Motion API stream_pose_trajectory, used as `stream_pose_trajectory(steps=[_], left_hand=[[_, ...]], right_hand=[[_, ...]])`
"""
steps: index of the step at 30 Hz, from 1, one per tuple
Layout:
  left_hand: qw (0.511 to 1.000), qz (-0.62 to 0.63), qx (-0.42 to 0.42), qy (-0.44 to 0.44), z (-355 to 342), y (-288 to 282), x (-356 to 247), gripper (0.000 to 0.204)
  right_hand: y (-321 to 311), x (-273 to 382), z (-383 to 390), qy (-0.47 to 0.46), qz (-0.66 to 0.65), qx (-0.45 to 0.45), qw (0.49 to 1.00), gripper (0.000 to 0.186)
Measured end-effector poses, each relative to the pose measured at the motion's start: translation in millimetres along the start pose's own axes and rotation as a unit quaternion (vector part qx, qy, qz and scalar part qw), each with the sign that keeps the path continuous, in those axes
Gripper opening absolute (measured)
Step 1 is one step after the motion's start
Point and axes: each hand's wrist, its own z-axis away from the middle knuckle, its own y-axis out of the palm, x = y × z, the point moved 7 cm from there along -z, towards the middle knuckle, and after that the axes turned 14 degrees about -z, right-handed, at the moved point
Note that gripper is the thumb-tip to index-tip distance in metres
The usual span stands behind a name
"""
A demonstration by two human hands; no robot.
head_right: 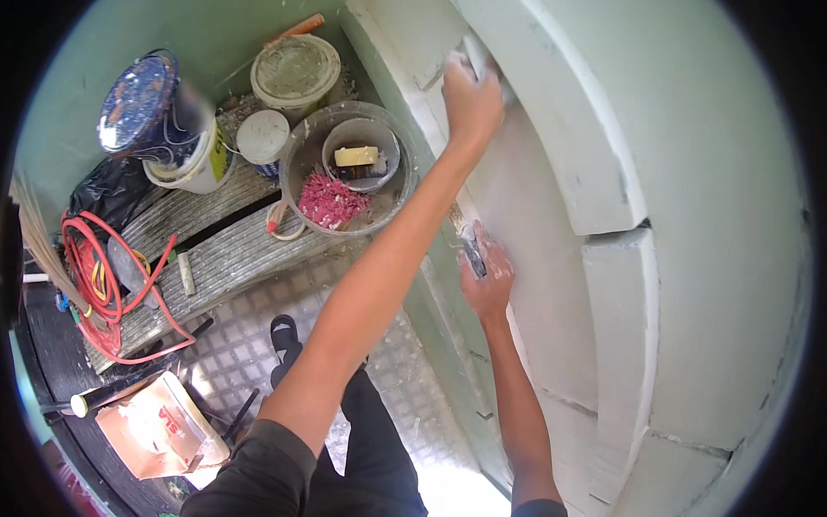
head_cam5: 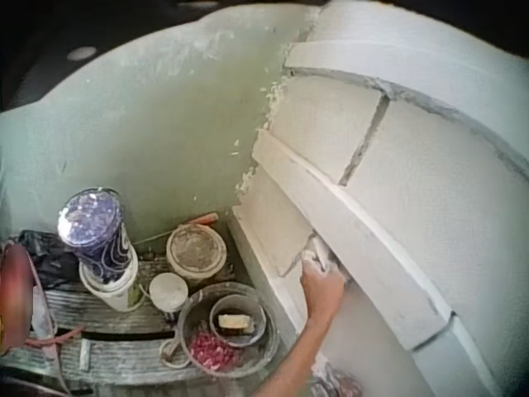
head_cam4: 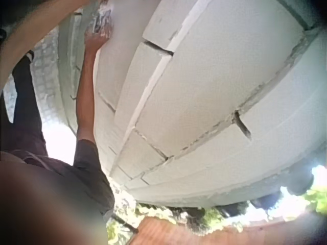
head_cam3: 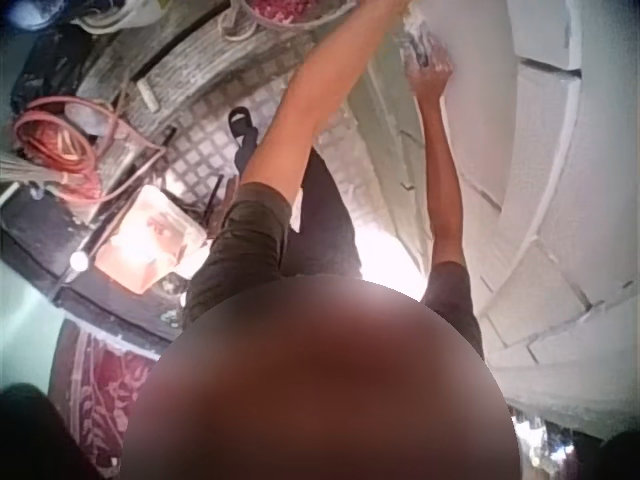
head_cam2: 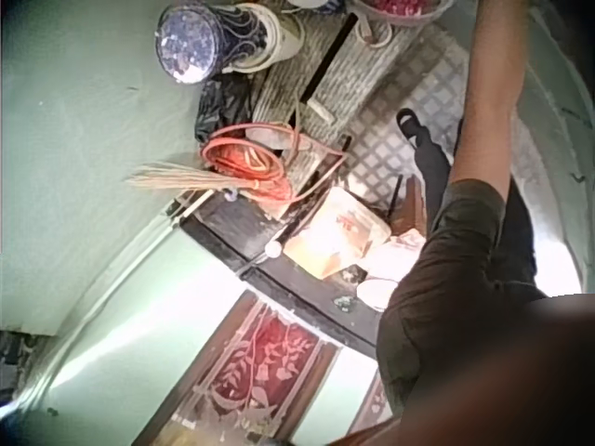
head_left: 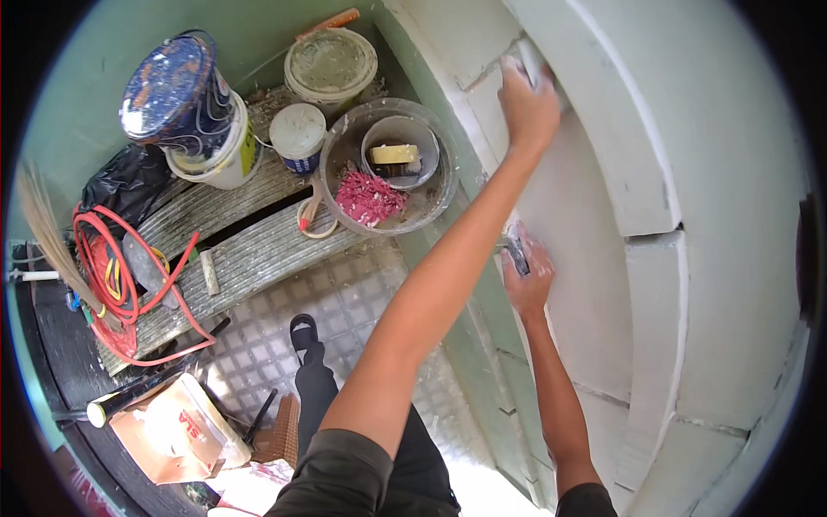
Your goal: Applying and smoothing grout or putty between white wall panels using a putty knife and a sanding block.
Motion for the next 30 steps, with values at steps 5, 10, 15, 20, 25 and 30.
stream_pose_trajectory(steps=[5, 10, 15, 20, 25, 30], left_hand=[[0.987, -0.003, 0.161, 0.008, 158.1, -80.2, 62.8, 0.054], [0.967, -0.056, 0.131, -0.211, 275.4, -309.2, 36.2, 0.043], [0.966, -0.007, 0.070, -0.248, 313.5, -454.7, -57.4, 0.030], [0.969, -0.018, 0.059, -0.239, 255.0, -493.1, -108.1, 0.029], [0.961, -0.157, 0.109, -0.200, 187.0, -460.9, -167.7, 0.018], [0.952, -0.196, 0.128, -0.195, 140.2, -425.7, -162.9, 0.017]], right_hand=[[-5.3, -19.6, 5.3, 0.001, 0.001, -0.006, 1.000, 0.052], [-7.9, -55.0, 60.7, 0.216, 0.103, -0.115, 0.964, 0.047], [-7.2, 76.2, 127.9, 0.230, -0.070, 0.000, 0.971, 0.040], [-30.5, 113.3, 296.2, 0.337, 0.011, 0.058, 0.940, 0.043], [-77.1, 121.5, 471.9, 0.620, 0.135, -0.032, 0.772, 0.042], [-64.5, 143.2, 456.8, 0.618, 0.030, 0.020, 0.786, 0.050]])
